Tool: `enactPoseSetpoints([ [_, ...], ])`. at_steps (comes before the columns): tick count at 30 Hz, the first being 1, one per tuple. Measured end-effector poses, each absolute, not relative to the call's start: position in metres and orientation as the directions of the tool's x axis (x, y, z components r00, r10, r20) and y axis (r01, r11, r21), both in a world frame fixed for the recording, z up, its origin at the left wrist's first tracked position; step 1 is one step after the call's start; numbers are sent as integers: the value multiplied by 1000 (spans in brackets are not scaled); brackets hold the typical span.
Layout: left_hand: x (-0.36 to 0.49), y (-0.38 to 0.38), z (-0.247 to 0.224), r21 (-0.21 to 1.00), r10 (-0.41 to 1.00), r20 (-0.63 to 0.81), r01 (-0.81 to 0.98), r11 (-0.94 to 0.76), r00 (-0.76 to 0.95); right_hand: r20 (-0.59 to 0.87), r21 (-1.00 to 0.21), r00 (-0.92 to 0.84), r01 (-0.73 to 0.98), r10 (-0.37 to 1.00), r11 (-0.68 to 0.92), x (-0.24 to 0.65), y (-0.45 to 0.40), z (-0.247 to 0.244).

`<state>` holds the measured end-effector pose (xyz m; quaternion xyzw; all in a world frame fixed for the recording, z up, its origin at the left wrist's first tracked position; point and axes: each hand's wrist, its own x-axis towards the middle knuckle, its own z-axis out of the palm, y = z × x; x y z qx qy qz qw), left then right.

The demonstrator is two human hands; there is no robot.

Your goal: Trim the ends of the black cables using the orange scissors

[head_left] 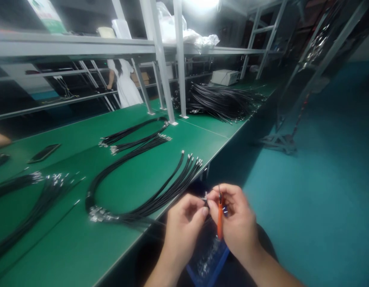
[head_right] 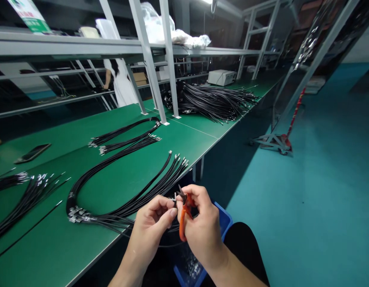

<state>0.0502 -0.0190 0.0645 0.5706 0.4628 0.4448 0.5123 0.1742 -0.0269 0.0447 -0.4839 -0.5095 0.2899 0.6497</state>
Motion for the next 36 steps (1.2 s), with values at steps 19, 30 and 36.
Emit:
enactPoseSetpoints([
  [19, 51, -21, 59, 644, 795, 603, 548, -533, 65, 571, -813, 302, 338, 763, 474, 174, -28, 31],
  [30, 46, -13, 65, 505, 751, 637, 644, -575, 172, 629, -770, 290, 357, 721, 529, 175, -29, 30],
  [36, 46, -20, 70, 967, 964, 114, 197, -163, 239, 643, -755, 288, 394, 710, 524, 172, -29, 34],
])
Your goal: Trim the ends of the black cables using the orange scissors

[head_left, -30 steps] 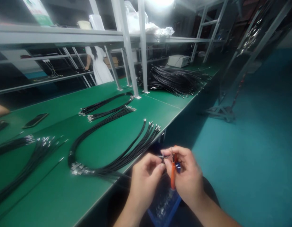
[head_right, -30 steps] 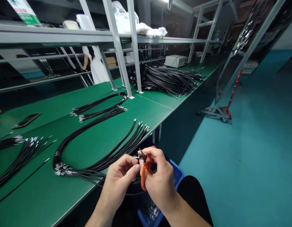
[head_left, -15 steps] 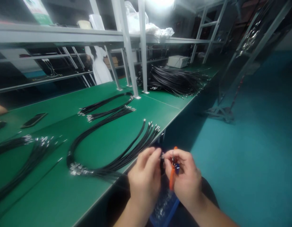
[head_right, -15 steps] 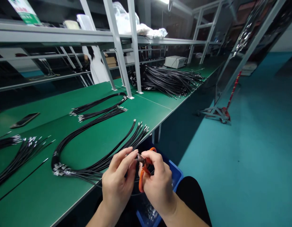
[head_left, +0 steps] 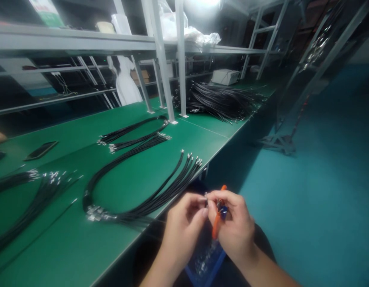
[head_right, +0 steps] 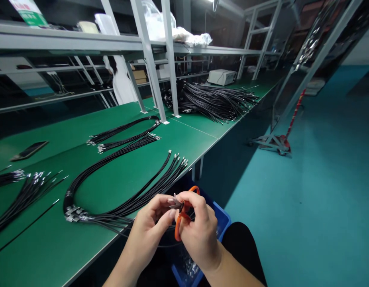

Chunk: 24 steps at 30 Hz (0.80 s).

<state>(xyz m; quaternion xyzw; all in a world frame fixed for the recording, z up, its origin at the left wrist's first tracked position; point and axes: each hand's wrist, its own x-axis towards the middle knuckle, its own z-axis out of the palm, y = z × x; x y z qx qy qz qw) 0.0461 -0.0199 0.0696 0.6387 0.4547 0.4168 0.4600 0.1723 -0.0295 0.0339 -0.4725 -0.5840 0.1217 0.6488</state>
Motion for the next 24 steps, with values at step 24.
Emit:
enactPoseSetpoints([
  [24, 45, -13, 60, 995, 995, 58, -85, -51, 85, -381, -854, -183, -306, 907, -420, 176, -54, 62],
])
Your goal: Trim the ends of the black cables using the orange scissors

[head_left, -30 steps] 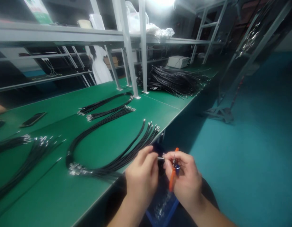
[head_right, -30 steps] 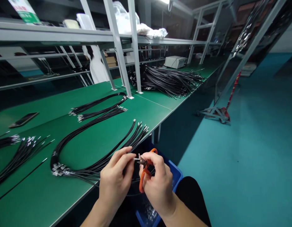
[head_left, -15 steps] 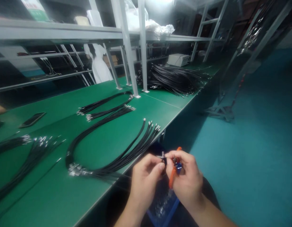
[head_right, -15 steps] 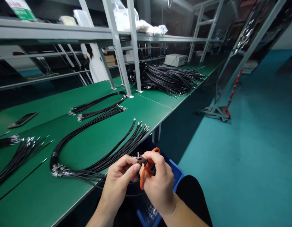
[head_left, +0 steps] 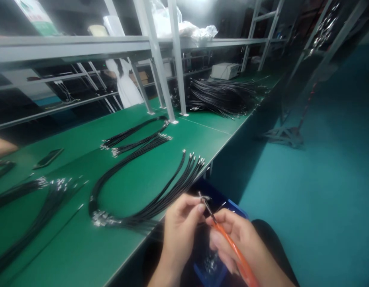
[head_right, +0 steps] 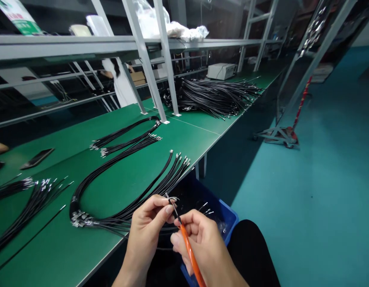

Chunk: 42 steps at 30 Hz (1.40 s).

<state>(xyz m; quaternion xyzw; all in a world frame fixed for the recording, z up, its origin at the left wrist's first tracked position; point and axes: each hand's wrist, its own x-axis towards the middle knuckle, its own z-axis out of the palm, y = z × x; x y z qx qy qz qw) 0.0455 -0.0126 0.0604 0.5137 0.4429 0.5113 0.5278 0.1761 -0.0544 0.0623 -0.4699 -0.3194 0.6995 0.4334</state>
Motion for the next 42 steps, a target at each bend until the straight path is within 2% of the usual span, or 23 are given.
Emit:
enactPoseSetpoints([
  [12, 50, -13, 58, 998, 990, 66, -7, -66, 128, -412, -880, -19, -250, 911, -403, 169, -46, 61],
  [21, 51, -11, 56, 996, 990, 71, 48, -77, 121, -409, -879, -130, -209, 903, -428, 181, -51, 59],
  [25, 53, -11, 56, 998, 997, 60, 29, -62, 52, -375, -875, -150, -268, 915, -402, 187, -56, 57],
  [28, 55, -12, 56, 996, 997, 80, 34, -80, 12, -406, -859, -206, -245, 890, -449, 187, -58, 57],
  [35, 55, -15, 54, 989, 994, 104, 104, -107, 29, -416, -890, -108, -156, 903, -429, 180, -50, 58],
  [42, 54, -14, 48, 979, 990, 126, 152, -134, 59, -471, -873, -76, -104, 879, -477, 179, -48, 65],
])
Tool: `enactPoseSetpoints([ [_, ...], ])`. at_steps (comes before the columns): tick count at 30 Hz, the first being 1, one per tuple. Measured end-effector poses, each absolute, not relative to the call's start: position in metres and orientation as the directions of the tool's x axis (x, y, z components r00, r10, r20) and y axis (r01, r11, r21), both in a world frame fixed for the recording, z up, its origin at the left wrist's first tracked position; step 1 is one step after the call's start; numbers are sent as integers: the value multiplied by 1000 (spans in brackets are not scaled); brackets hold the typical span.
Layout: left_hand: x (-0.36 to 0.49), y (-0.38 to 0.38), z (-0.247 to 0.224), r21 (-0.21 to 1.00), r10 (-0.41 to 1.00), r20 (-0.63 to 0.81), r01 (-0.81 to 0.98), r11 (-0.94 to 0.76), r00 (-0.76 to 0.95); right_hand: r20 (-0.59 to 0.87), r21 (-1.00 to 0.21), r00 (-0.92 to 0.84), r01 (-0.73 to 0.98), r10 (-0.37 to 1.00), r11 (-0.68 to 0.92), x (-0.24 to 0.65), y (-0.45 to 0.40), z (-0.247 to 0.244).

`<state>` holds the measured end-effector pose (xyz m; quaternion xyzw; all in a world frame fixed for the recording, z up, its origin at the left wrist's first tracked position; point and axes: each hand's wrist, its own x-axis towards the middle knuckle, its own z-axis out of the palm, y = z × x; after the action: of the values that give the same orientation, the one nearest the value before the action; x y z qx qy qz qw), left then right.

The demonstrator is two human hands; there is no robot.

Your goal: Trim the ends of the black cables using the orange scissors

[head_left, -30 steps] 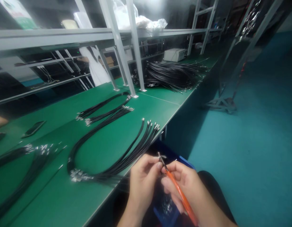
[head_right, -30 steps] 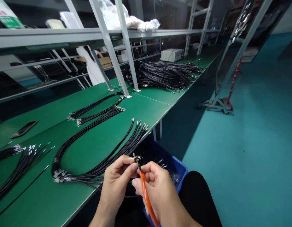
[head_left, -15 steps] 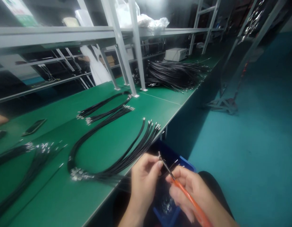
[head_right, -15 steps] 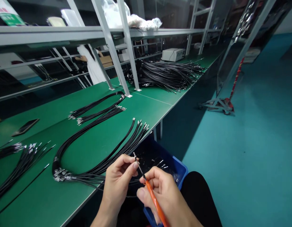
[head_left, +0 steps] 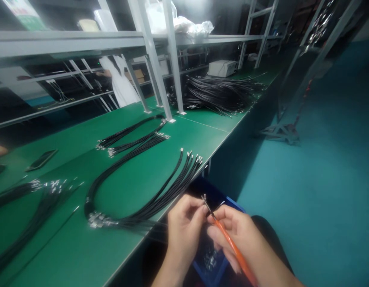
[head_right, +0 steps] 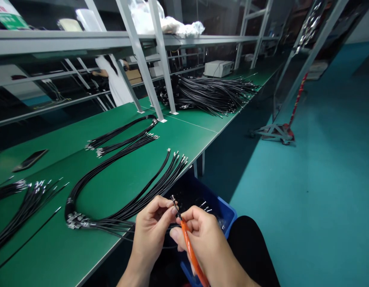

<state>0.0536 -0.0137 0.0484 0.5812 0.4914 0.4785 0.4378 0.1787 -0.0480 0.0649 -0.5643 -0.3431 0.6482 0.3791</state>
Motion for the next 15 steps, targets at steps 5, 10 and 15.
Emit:
enactPoseSetpoints([
  [5, 50, -13, 42, 959, 980, 174, 209, -191, 100, -445, -892, -109, -29, 889, -450, 182, -50, 63],
  [10, 49, -14, 43, 913, 965, 248, 313, -263, 87, -398, -916, -115, 7, 910, -400, 190, -53, 63],
  [15, 51, -14, 51, 822, 917, 391, 418, -387, 79, -350, -934, -179, -13, 920, -358, 199, -57, 69],
])
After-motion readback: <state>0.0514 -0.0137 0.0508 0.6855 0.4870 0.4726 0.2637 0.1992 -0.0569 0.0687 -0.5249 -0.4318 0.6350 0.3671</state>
